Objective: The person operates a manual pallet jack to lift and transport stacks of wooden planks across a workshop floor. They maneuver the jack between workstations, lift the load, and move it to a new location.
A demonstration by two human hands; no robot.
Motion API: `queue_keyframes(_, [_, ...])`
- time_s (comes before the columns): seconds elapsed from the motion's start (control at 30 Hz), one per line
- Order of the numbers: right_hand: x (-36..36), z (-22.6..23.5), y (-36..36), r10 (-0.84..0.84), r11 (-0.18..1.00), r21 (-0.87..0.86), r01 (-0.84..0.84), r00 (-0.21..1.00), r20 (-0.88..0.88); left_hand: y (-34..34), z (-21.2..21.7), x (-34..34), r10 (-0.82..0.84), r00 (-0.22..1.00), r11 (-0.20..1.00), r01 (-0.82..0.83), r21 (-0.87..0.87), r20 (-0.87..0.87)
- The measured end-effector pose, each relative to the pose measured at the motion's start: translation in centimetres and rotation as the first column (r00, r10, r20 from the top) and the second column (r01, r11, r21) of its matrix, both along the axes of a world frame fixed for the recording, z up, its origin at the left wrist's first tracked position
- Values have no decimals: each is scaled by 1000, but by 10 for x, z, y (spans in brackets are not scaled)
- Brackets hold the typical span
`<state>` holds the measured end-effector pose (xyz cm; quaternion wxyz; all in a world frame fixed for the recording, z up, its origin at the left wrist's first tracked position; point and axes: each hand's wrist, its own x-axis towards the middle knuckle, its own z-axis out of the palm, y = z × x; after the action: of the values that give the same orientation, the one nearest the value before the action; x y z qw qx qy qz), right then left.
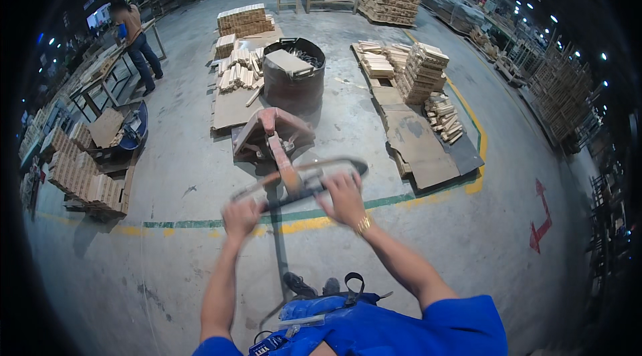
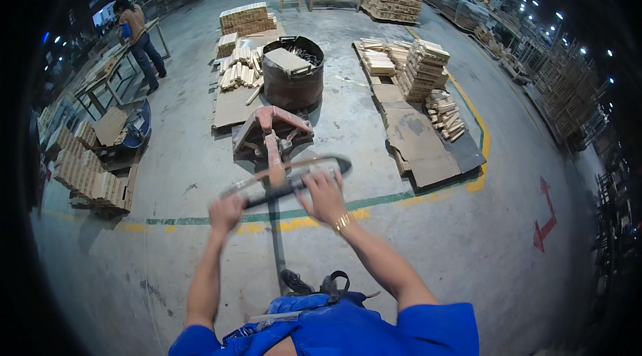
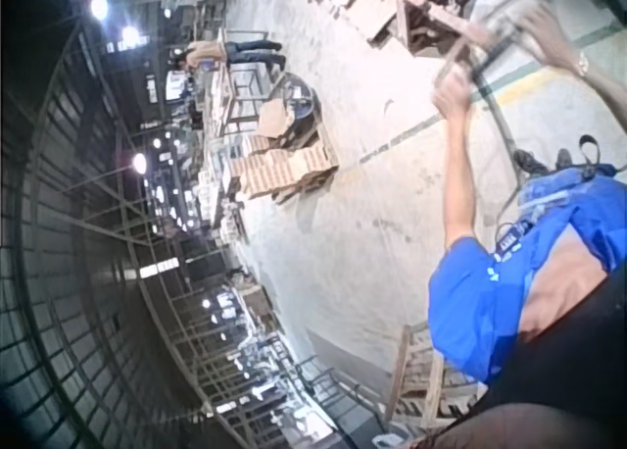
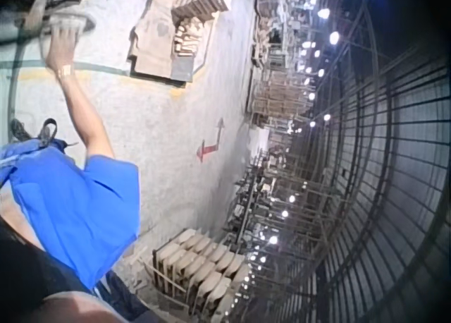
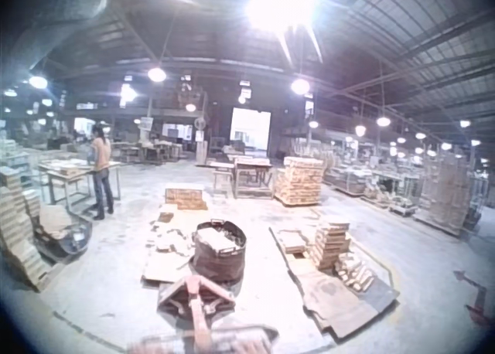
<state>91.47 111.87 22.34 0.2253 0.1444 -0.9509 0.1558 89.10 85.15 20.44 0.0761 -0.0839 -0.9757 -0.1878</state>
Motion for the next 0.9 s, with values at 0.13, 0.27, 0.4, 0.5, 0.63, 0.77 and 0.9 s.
queue_keyframes(0.13, [114,-88,20,1,991,117,-66,876,483,25,-92,118,-180,828,950,286,-123,531])
queue_keyframes(0.27, [126,-181,62,-32,951,152,-271,401,916,57,-148,143,-322,500,888,453,74,804])
queue_keyframes(0.4, [48,-126,51,137,924,-93,-372,93,986,35,-117,91,-398,255,847,472,245,881])
queue_keyframes(0.5, [-19,-9,23,80,903,124,-412,444,893,-15,-55,39,-362,690,923,362,134,627])
queue_keyframes(0.63, [-91,66,25,325,927,-61,-371,710,625,-2,55,-26,-84,825,995,42,87,559])
queue_keyframes(0.77, [-97,49,74,398,850,131,-510,785,474,69,86,-15,96,798,995,-80,-53,595])
queue_keyframes(0.9, [0,5,77,283,939,-176,-296,376,882,87,10,80,252,709,967,-153,-206,658])
